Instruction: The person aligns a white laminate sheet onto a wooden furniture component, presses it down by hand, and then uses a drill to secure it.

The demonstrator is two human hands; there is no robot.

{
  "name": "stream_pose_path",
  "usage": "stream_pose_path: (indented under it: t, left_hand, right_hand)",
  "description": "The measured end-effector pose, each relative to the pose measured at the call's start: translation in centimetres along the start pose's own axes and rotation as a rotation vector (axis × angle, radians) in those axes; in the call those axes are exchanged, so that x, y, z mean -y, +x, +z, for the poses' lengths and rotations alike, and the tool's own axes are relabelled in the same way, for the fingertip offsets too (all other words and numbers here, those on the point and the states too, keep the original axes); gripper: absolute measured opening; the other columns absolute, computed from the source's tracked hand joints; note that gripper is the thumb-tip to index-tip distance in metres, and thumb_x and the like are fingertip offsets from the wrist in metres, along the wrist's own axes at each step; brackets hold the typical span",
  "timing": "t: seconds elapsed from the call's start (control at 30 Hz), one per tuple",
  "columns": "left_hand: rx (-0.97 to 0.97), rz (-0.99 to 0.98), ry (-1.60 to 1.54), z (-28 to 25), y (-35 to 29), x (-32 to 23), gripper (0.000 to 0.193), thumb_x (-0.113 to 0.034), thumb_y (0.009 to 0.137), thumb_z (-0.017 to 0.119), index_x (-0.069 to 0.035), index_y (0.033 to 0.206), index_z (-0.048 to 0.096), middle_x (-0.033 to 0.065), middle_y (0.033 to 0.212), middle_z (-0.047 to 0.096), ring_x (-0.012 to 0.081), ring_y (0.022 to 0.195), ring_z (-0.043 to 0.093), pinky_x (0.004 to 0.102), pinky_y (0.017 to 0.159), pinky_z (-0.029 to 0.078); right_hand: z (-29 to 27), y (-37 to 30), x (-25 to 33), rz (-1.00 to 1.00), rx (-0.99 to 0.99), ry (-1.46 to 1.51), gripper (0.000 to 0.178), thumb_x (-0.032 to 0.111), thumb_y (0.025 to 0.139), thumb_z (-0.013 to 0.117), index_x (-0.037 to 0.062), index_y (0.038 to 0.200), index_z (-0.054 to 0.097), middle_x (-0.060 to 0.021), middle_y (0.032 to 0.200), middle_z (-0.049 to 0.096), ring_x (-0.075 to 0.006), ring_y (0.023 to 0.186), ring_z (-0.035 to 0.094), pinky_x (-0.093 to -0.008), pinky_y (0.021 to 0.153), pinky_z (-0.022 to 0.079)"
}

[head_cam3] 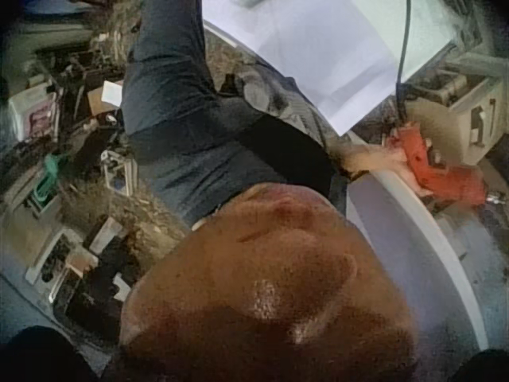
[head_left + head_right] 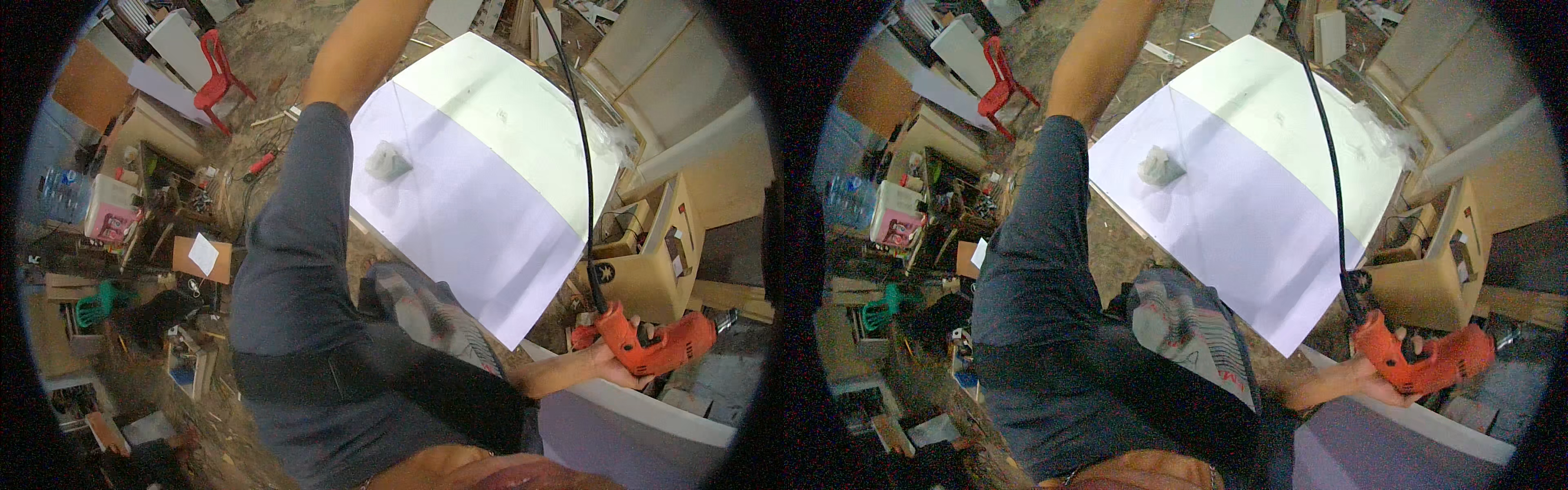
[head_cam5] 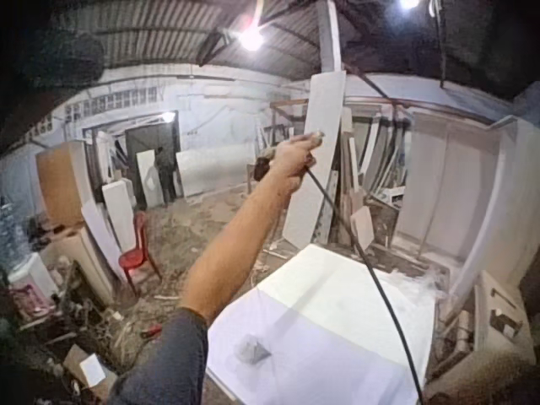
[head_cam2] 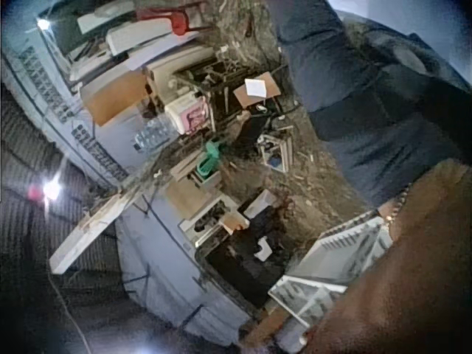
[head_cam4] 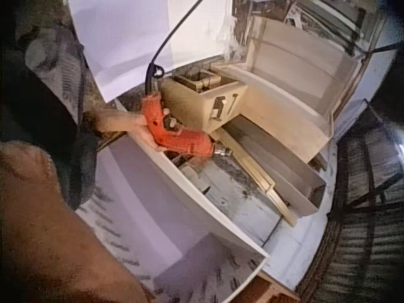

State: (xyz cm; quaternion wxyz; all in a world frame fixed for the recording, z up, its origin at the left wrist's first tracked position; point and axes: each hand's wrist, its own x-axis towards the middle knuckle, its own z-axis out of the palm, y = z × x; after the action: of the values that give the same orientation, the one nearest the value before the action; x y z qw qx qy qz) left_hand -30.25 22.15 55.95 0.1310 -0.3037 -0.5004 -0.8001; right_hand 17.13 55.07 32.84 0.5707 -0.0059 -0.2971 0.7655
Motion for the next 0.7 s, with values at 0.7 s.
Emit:
stream_pose_path:
  t: [0.7]
  left_hand:
    - [-0.403,-0.597,-0.162,1.3,-35.0,9.4,0.029,-0.019,0.086,0.064,0.004,0.103,0.06,0.0028,0.089,0.057,0.0051,0.064,0.039,0.0181,0.052,0.033]
  right_hand:
    - [-10.7,2.8,15.9,-0.122,0.094,-0.323,0.064,0.043,0.079,0.048,0.0027,0.128,0.04,-0.0172,0.116,0.051,-0.0297,0.09,0.053,-0.0518,0.071,0.047]
